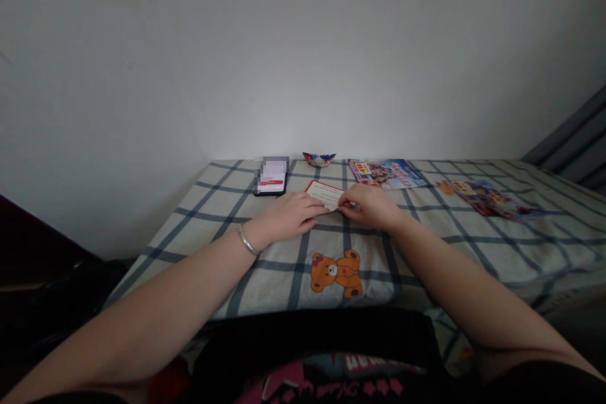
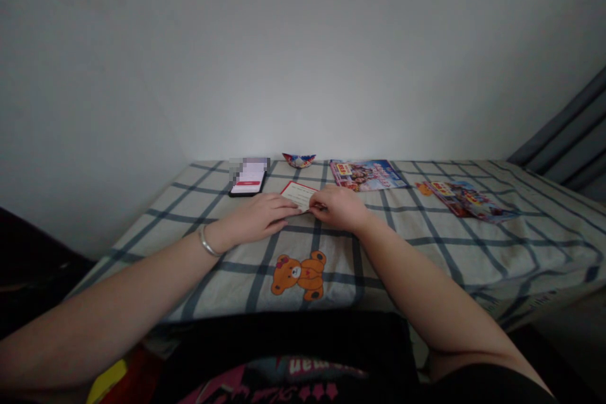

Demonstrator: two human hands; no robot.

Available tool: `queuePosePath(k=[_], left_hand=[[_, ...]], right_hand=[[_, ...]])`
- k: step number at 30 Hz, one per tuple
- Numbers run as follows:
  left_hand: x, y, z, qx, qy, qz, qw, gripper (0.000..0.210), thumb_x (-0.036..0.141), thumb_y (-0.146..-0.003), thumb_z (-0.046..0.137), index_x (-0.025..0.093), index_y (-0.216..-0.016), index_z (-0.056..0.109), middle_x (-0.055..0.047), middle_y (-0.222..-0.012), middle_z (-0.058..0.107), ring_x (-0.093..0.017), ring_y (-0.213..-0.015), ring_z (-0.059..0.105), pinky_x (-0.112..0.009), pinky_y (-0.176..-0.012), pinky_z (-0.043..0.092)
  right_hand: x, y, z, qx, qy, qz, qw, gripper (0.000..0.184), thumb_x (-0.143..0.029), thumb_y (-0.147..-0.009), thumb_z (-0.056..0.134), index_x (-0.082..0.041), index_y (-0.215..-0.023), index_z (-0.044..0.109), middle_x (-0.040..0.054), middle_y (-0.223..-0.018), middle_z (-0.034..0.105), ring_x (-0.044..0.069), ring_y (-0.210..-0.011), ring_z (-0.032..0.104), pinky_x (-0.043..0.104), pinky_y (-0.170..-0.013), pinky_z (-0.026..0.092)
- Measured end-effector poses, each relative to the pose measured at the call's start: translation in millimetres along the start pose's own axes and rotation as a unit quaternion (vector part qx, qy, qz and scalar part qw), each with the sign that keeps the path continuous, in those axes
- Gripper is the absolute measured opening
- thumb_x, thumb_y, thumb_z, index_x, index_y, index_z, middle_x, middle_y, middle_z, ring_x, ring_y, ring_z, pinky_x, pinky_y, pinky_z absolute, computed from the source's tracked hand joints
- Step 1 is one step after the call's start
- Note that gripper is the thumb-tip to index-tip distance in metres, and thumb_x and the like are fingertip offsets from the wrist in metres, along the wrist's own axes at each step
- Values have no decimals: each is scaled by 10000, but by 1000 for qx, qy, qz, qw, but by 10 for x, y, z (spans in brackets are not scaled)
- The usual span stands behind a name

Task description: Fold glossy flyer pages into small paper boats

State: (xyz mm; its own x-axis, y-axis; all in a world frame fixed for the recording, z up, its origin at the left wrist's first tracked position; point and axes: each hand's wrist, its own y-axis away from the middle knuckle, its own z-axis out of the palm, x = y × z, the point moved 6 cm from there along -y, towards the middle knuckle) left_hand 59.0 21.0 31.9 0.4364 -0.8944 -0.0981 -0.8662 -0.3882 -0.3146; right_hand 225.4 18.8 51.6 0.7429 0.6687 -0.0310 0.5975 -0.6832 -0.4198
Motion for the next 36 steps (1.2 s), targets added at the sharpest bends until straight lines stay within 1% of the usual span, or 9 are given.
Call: queuePosePath(k=[4, 7, 9, 13, 19, 24, 29, 32, 36], left_hand=[[-3, 25, 10, -14, 13, 24, 1000, 336, 277, -961, 525, 279, -1286, 610, -44, -1286, 631, -207, -1179, 552, -377, -1016, 441], [-15, 40, -13, -15, 21, 23, 999, 308, 276, -944, 550, 274, -1234, 652, -52, -1266, 639, -216, -1169, 559, -387, -1011, 450], [-14, 44, -29, -11, 30, 23, 999, 302, 278, -939, 555, 277, -1223, 659, -52, -1260, 643, -213, -1168, 562, -390, -1011, 453], [-10, 41, -26, -1, 39, 18, 999, 305, 270, -945, 548, 259, -1235, 643, -63, -1271, 637, -204, -1180, 565, -384, -1019, 454], [-96, 46, 33, 10, 18, -44, 999, 308, 262, -945, 543, 191, -1228, 639, -96, -1274, 632, -221, -1171, 581, -386, -1022, 468], [-128, 56, 18, 23, 4, -74, 997, 360, 263, -944, 520, 183, -1287, 595, -113, -1296, 614, -231, -1182, 575, -408, -1030, 464], [-117, 39, -22, 20, 10, -100, 995, 339, 267, -946, 518, 164, -1258, 600, -111, -1185, 651, -229, -1116, 595, -382, -982, 487], [-131, 31, -8, 18, 15, -109, 994, 313, 243, -940, 522, 177, -1232, 614, -98, -1139, 657, -222, -1080, 602, -369, -950, 494], [-167, 27, 23, 28, 41, -106, 993, 318, 195, -919, 534, 200, -1228, 613, -77, -1141, 660, -210, -1075, 601, -363, -955, 487]], right_hand=[[94, 12, 49, -27, -24, -16, 999, 128, -263, -819, 683, -206, -931, 711, 64, -918, 720, 215, -895, 635, 325, -776, 475], [199, 35, 70, -27, -52, -45, 997, 238, -159, -766, 679, -200, -997, 723, 76, -1016, 730, 230, -972, 646, 379, -883, 489], [277, 50, 68, -11, -80, -55, 995, 262, -119, -764, 650, -212, -992, 739, 73, -1035, 737, 226, -990, 658, 402, -913, 494], [328, 60, 47, 7, -148, -74, 986, 157, -151, -777, 666, -246, -848, 769, 51, -974, 760, 207, -952, 685, 406, -903, 516], [129, 53, 13, -43, -236, -118, 964, 100, -201, -793, 688, -246, -817, 774, 52, -975, 763, 194, -969, 681, 379, -907, 526], [48, 65, 5, -87, -279, -78, 953, 64, -215, -786, 698, -233, -764, 755, 44, -1006, 754, 178, -957, 684, 349, -884, 532], [35, 95, 47, -138, -313, -59, 938, 70, -243, -804, 690, -226, -822, 756, 39, -1007, 756, 162, -923, 690, 321, -861, 535], [59, 100, 65, -146, -329, -44, 932, 107, -281, -822, 679, -232, -867, 764, 30, -976, 761, 157, -880, 697, 299, -804, 543], [149, 87, 95, -133, -316, 27, 939, 128, -282, -829, 671, -230, -897, 767, 0, -831, 762, 143, -726, 692, 244, -657, 527]])
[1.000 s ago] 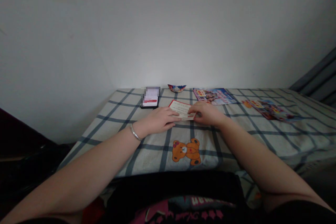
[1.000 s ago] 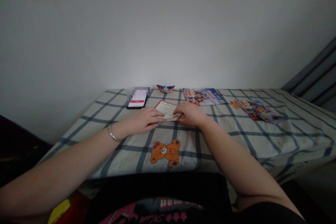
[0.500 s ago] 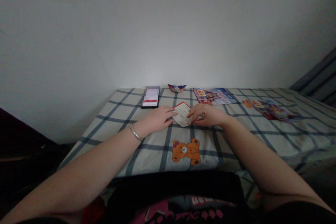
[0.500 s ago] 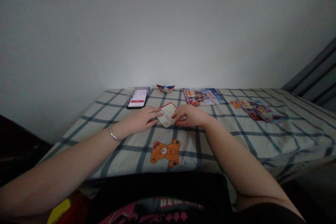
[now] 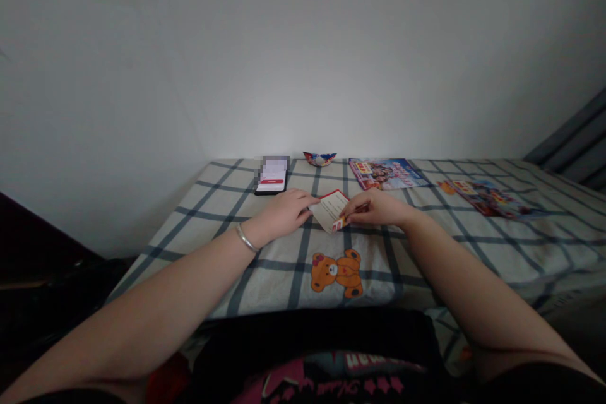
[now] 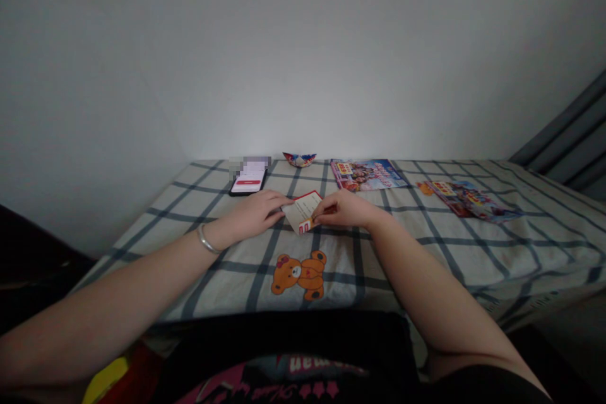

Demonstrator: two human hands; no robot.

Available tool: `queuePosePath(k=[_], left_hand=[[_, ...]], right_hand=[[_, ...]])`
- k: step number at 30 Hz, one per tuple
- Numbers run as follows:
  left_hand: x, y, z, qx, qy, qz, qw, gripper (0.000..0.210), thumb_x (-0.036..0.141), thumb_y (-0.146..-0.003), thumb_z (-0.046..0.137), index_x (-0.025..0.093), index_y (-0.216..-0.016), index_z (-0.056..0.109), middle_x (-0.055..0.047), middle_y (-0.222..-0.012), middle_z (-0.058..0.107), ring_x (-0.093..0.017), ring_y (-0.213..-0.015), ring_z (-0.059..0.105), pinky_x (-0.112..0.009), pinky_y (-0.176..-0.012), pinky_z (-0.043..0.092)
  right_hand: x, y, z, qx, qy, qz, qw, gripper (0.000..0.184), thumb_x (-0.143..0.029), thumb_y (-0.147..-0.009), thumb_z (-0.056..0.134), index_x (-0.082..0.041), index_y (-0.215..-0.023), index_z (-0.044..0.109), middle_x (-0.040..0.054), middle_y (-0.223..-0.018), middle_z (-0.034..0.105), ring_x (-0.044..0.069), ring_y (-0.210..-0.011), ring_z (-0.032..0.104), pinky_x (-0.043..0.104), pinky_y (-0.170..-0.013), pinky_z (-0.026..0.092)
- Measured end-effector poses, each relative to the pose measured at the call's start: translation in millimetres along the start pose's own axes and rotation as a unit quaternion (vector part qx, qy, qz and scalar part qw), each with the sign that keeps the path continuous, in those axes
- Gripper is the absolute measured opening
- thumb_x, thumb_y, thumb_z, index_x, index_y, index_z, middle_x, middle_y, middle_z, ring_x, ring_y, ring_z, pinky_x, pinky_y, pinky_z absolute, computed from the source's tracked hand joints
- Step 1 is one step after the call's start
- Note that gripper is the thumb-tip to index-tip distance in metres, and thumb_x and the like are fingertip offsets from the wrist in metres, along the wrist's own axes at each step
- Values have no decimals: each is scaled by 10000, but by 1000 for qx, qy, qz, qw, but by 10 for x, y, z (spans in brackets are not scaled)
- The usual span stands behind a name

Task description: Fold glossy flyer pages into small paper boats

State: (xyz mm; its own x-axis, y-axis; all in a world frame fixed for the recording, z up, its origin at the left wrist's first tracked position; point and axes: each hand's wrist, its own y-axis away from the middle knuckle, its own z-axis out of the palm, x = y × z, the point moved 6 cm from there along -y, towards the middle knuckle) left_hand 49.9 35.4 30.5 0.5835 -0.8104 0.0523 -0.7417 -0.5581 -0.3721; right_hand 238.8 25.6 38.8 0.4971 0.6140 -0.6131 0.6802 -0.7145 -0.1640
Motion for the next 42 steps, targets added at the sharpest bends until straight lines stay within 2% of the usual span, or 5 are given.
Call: queuePosePath(k=[5, 16, 24, 36, 42], left_hand=[[-10, -13, -8, 6, 56, -9, 998, 346, 133, -888, 538, 192, -1221, 612, -72, -1141, 674, -204, -1076, 607, -366, -964, 489], [13, -45, -56, 57, 145, -31, 987, 310, 88, -897, 499, 166, -1166, 633, -70, -1140, 695, -184, -1073, 637, -348, -972, 506], [14, -46, -67, 72, 228, -86, 967, 297, 120, -907, 468, 179, -1128, 658, -56, -1138, 704, -180, -1036, 661, -332, -963, 519], [-126, -54, 99, 84, 447, -181, 872, 291, 132, -860, 559, 140, -1146, 614, -100, -1083, 700, -170, -943, 691, -310, -834, 571], [-133, -51, 153, 67, 463, -208, 859, 284, 157, -813, 658, 142, -1095, 626, -64, -989, 708, -148, -814, 691, -274, -751, 574]], right_hand=[[34, -49, -23, 75, 48, 31, 996, 114, -289, -831, 675, -196, -852, 737, 8, -782, 742, 148, -705, 672, 246, -644, 505], [-109, -138, 14, 192, 174, -76, 963, 64, -246, -835, 670, -191, -803, 664, 121, -1283, 644, 254, -1211, 574, 458, -1044, 433], [-86, -172, 48, 187, 223, -23, 957, 99, -248, -817, 694, -196, -879, 637, 69, -952, 696, 235, -934, 617, 382, -867, 473], [-88, -198, 91, 217, 236, -19, 947, 117, -253, -822, 694, -196, -894, 621, 64, -930, 657, 228, -909, 583, 350, -835, 449], [-112, -207, 103, 229, 232, -18, 945, 96, -234, -825, 681, -196, -878, 611, 60, -902, 646, 225, -889, 578, 352, -828, 450]])
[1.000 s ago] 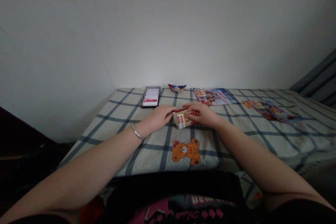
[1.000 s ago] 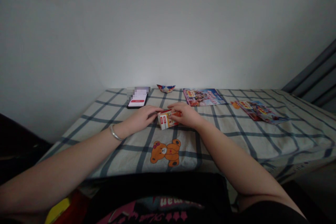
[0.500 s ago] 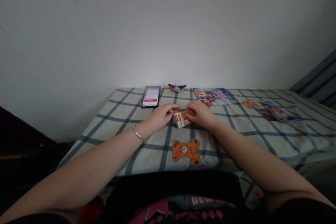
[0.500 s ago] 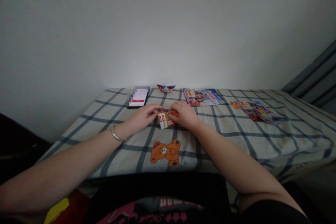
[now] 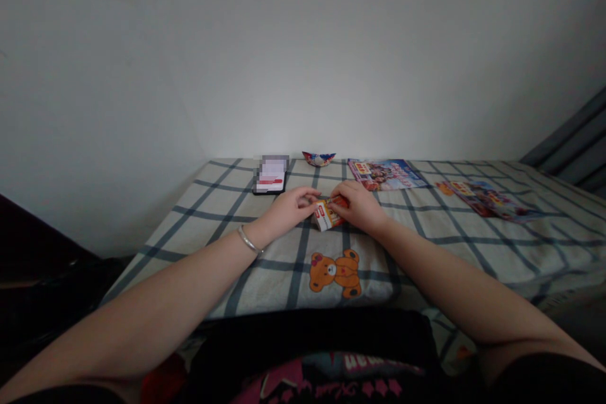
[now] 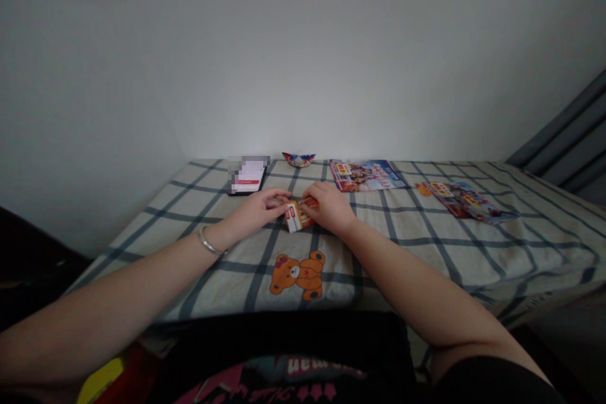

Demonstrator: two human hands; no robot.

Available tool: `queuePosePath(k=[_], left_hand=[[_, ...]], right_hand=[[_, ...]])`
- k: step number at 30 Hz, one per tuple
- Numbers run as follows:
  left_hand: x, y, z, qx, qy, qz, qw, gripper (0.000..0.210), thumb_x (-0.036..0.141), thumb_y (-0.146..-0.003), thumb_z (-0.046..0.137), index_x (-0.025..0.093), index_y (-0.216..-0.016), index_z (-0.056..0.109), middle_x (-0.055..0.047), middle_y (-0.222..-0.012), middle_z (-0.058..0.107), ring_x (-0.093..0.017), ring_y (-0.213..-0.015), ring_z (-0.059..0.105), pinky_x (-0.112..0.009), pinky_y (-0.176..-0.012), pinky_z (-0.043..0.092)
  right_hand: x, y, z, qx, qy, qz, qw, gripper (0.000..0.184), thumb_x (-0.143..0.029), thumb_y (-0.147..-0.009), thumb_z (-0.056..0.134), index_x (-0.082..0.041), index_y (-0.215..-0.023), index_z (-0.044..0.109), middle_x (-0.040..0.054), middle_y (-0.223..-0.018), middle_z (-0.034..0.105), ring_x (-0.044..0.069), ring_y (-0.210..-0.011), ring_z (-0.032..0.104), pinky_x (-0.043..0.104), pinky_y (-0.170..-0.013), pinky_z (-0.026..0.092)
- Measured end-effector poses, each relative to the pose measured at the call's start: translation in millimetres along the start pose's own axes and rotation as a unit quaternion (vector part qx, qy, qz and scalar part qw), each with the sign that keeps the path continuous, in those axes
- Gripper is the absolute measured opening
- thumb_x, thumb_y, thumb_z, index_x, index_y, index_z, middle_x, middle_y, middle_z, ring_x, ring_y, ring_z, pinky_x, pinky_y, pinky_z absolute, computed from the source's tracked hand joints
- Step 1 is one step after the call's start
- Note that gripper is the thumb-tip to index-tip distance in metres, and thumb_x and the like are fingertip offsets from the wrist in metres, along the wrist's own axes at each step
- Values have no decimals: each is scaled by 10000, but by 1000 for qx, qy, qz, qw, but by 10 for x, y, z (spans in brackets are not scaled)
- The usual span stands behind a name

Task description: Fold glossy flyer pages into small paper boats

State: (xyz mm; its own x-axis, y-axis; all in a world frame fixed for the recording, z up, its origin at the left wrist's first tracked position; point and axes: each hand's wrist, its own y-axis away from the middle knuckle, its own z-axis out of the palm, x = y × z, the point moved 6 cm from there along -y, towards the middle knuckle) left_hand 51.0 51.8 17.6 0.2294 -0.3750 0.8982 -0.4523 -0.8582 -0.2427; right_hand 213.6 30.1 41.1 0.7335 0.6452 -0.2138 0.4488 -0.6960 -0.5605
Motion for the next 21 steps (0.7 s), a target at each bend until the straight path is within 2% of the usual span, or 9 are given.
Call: queuePosePath(k=[4, 9, 14, 16, 21], left_hand=[[12, 2, 16, 5, -29, 1, 1000, 235, 154, -802, 662, 145, -1037, 652, -44, -912, 711, -144, -778, 680, -264, -725, 561], [45, 5, -12, 33, -72, 42, 996, 201, 168, -808, 643, 155, -1005, 676, -45, -901, 708, -154, -788, 665, -279, -726, 547], [48, 5, -108, 82, -98, 81, 989, 193, 193, -834, 614, 170, -1014, 680, -54, -947, 704, -168, -828, 662, -303, -751, 550], [56, 9, -133, 93, -106, 90, 986, 192, 191, -837, 614, 174, -1016, 680, -52, -948, 702, -169, -829, 661, -310, -760, 552], [99, 27, -161, 99, -108, 103, 984, 190, 178, -849, 607, 183, -1027, 673, -43, -973, 703, -162, -865, 667, -315, -805, 554]], right_hand=[[-8, -6, 9, 0, -2, 7, 1000, 107, -224, -816, 682, -198, -889, 609, 62, -913, 648, 227, -912, 583, 358, -846, 456], [3, -2, -21, 16, -14, 23, 1000, 129, -235, -821, 673, -198, -936, 627, 71, -976, 673, 235, -968, 609, 376, -900, 473], [151, 25, -58, 25, -38, 115, 992, 218, -284, -867, 622, -194, -1064, 650, 82, -1071, 704, 242, -1010, 641, 400, -921, 495], [202, 31, -51, 17, -59, 136, 989, 210, -280, -873, 615, -197, -1058, 668, 80, -1076, 712, 233, -1012, 650, 394, -922, 501], [265, 32, -59, 31, -98, 138, 985, 119, -227, -863, 617, -196, -928, 711, 69, -979, 726, 208, -947, 659, 367, -884, 513]])
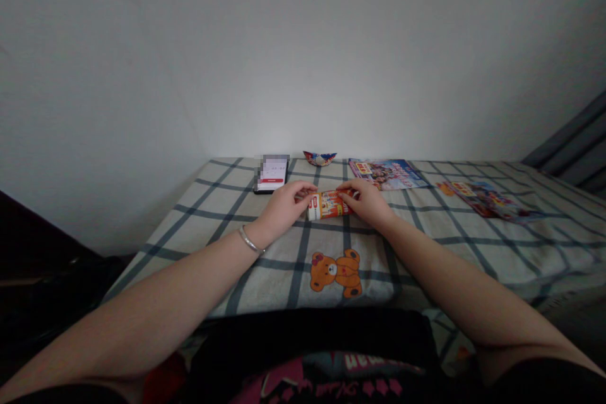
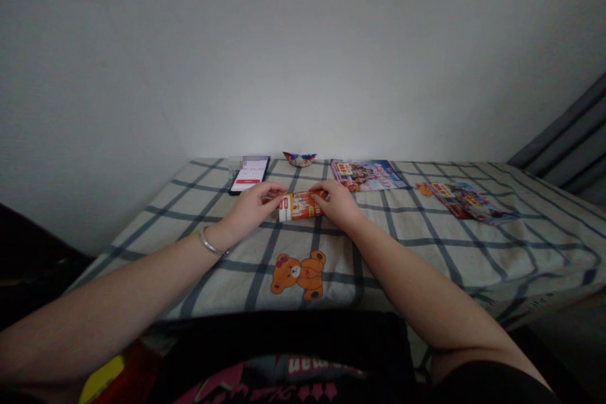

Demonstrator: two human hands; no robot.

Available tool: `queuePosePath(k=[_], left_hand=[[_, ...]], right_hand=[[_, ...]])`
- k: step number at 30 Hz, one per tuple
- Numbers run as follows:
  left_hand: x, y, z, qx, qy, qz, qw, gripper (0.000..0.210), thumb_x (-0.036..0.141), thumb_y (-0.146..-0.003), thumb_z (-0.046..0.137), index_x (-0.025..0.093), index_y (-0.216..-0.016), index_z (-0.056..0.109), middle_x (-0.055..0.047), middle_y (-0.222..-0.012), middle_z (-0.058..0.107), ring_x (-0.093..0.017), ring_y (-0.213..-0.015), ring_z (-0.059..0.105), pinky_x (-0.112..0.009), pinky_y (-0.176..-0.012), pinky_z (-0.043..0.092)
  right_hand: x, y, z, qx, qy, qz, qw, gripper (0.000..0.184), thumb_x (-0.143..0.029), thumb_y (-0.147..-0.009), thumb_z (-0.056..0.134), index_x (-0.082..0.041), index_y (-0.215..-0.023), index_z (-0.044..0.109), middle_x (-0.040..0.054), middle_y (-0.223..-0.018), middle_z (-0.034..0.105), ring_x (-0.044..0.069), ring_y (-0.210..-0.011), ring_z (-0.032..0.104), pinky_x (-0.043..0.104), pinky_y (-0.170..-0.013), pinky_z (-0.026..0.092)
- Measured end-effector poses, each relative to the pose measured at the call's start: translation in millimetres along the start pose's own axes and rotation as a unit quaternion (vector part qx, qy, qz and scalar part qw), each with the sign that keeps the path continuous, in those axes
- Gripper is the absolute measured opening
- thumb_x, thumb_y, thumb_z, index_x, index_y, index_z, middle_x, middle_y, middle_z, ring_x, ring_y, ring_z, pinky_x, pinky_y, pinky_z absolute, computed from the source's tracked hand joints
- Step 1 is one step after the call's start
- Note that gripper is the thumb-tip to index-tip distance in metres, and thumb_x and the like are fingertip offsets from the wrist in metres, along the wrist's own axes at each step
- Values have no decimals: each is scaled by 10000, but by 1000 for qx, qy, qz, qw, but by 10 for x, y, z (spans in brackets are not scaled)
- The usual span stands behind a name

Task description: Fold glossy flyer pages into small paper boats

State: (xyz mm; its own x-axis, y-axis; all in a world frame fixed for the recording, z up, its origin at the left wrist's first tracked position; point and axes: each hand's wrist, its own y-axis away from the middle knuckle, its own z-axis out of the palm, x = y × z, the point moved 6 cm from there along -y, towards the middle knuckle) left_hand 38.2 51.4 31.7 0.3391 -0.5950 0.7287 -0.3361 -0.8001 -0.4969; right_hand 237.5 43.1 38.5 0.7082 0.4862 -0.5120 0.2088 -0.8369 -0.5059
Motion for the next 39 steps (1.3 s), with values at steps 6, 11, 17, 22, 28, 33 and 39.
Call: queuePosePath(k=[6, 11, 17, 22, 28, 33, 39], left_hand=[[-57, -15, -11, -5, 32, -26, 999, 228, 172, -836, 618, 166, -1063, 644, -53, -987, 705, -157, -872, 670, -331, -841, 558], [-149, -22, 4, -9, 43, -62, 997, 237, 208, -815, 659, 155, -1042, 617, -50, -932, 693, -156, -836, 664, -301, -755, 554], [-102, -20, -14, -10, 22, -50, 998, 99, 216, -833, 637, 174, -922, 618, -11, -833, 677, -144, -763, 652, -273, -699, 536], [-15, -22, -60, -2, -10, -42, 999, 44, 184, -837, 616, 176, -876, 636, -12, -833, 691, -148, -763, 652, -282, -733, 542], [-34, -27, -59, 4, -9, -39, 999, 74, 159, -840, 584, 181, -889, 636, -13, -846, 697, -145, -767, 658, -278, -737, 546], [-16, -27, -54, -3, -32, -20, 999, 168, 149, -852, 549, 191, -959, 673, -21, -907, 717, -155, -813, 667, -295, -789, 545], [-7, -21, -68, 8, -56, -5, 998, 164, 138, -855, 546, 187, -939, 678, -24, -913, 710, -156, -826, 656, -291, -792, 533]], right_hand=[[62, -4, -4, 17, -36, 15, 999, 77, -212, -826, 650, -204, -848, 723, 49, -894, 728, 193, -856, 661, 348, -806, 525], [82, -9, 6, 19, -46, 26, 998, 67, -198, -811, 657, -199, -824, 723, 45, -875, 727, 187, -838, 657, 335, -786, 522], [90, -12, 0, 24, -51, 38, 998, 60, -235, -795, 686, -190, -803, 725, 45, -840, 726, 181, -785, 653, 321, -742, 521], [132, -10, -8, 32, -69, 55, 996, 85, -234, -795, 663, -201, -831, 733, 41, -851, 737, 180, -780, 663, 320, -731, 533], [191, -13, 14, 29, -83, 66, 994, 124, -253, -795, 642, -204, -857, 737, 39, -826, 737, 161, -700, 646, 292, -638, 524], [210, -13, 31, 33, -81, 61, 994, 127, -285, -800, 639, -207, -833, 734, 35, -807, 731, 162, -682, 632, 289, -615, 508], [156, -13, 10, 33, -77, 41, 996, 128, -261, -816, 624, -209, -843, 738, 42, -833, 731, 179, -737, 646, 311, -667, 513]])
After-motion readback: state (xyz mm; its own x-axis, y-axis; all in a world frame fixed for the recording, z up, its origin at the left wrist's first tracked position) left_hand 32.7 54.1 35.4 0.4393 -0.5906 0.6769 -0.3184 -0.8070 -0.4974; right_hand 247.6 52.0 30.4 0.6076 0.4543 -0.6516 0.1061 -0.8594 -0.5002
